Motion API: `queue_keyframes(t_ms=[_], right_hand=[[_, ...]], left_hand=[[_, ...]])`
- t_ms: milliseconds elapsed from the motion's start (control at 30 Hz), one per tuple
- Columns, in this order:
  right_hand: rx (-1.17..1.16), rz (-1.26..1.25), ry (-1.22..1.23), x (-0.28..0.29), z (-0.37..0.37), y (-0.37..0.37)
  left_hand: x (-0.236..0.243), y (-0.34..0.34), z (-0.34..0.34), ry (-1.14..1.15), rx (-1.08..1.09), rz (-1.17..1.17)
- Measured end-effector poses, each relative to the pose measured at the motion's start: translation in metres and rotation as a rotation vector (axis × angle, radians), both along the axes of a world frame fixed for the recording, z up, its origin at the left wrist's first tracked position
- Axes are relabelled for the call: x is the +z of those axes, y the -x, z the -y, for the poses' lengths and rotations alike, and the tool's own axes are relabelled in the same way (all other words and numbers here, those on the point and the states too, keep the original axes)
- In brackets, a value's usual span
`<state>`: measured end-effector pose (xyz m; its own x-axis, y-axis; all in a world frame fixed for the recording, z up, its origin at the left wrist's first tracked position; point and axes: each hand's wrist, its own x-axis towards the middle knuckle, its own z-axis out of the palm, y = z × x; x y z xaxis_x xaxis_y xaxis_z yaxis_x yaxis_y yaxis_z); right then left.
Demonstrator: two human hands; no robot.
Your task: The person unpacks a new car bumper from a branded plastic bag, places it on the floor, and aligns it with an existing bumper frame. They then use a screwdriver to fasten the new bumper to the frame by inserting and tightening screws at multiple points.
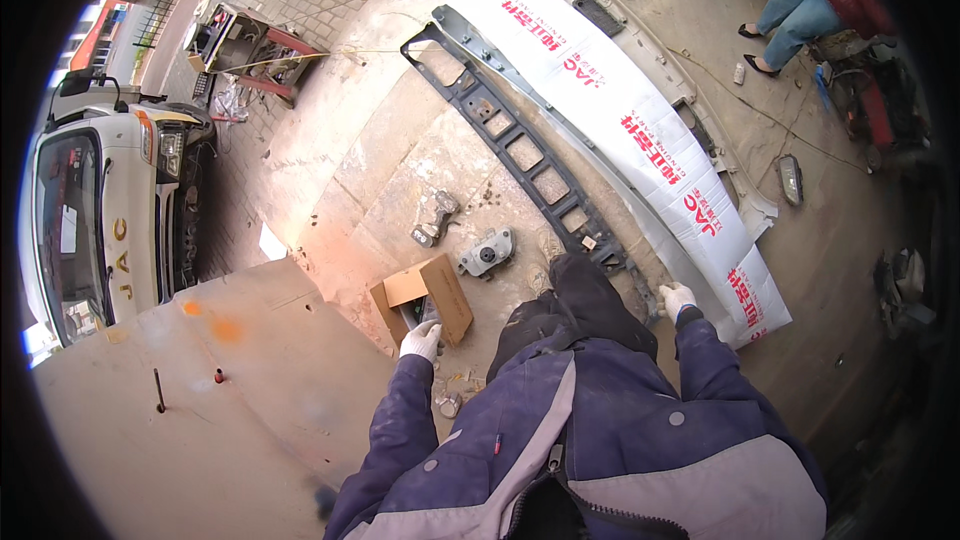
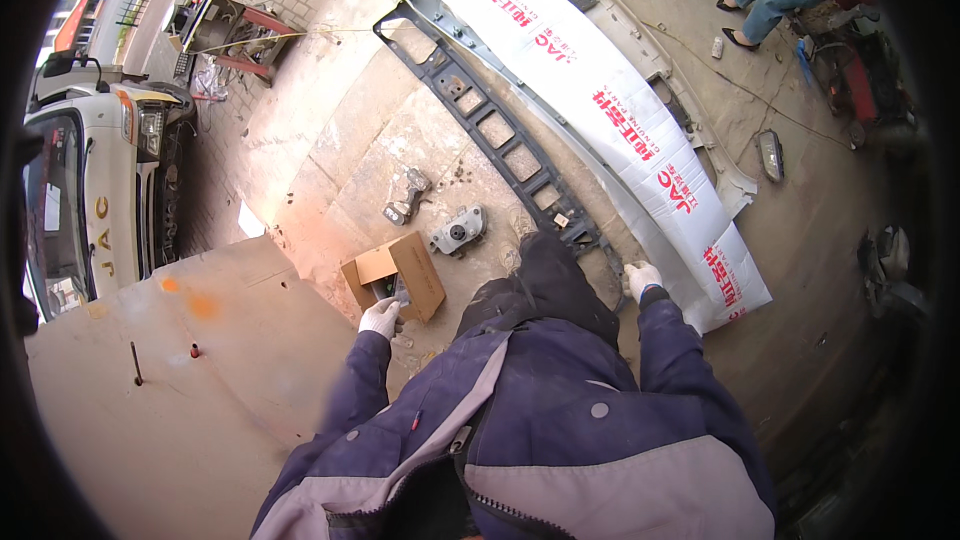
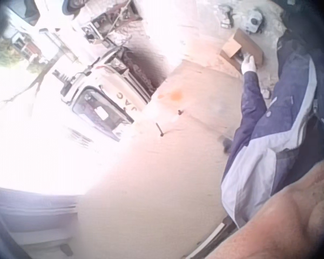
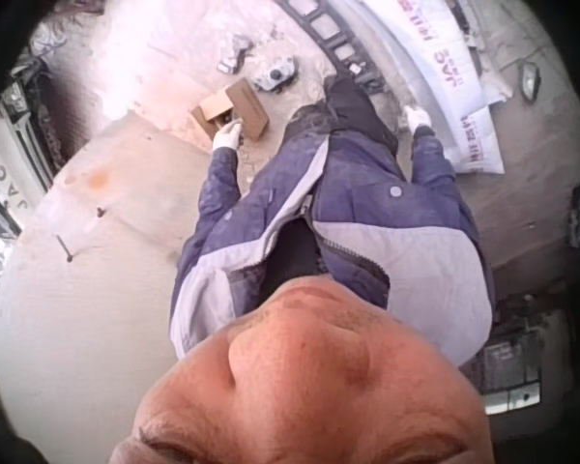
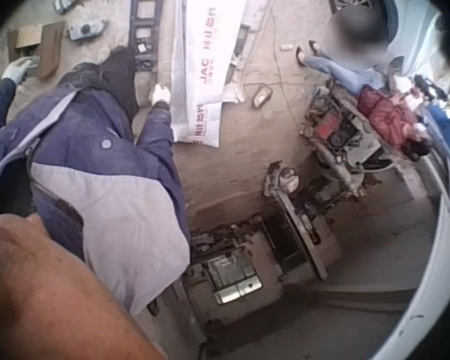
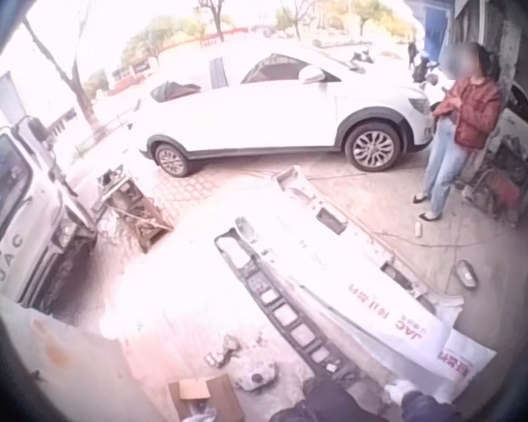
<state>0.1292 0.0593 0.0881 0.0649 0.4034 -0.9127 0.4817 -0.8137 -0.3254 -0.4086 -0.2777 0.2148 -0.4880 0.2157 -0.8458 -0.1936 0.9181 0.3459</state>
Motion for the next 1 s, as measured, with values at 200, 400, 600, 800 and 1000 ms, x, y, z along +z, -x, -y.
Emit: queue_keyframes(t_ms=[200, 400, 600, 800, 1000], right_hand=[[-0.242, -0.038, 0.173, -0.050, -0.007, 0.037], [-0.265, -0.255, 0.008, -0.027, -0.075, 0.104], [-0.209, -0.093, -0.131, -0.009, -0.125, 0.152], [-0.395, -0.077, -0.080, -0.020, -0.111, 0.179], [-0.673, 0.117, -0.048, -0.012, -0.083, 0.244]], left_hand=[[0.019, 0.071, -0.080, -0.071, -0.094, -0.155], [0.051, 0.118, -0.163, -0.068, -0.085, -0.184], [0.049, 0.157, -0.194, -0.088, -0.099, -0.124], [0.006, 0.232, -0.206, 0.005, -0.103, -0.018], [-0.057, 0.365, -0.288, 0.067, -0.224, 0.103]])
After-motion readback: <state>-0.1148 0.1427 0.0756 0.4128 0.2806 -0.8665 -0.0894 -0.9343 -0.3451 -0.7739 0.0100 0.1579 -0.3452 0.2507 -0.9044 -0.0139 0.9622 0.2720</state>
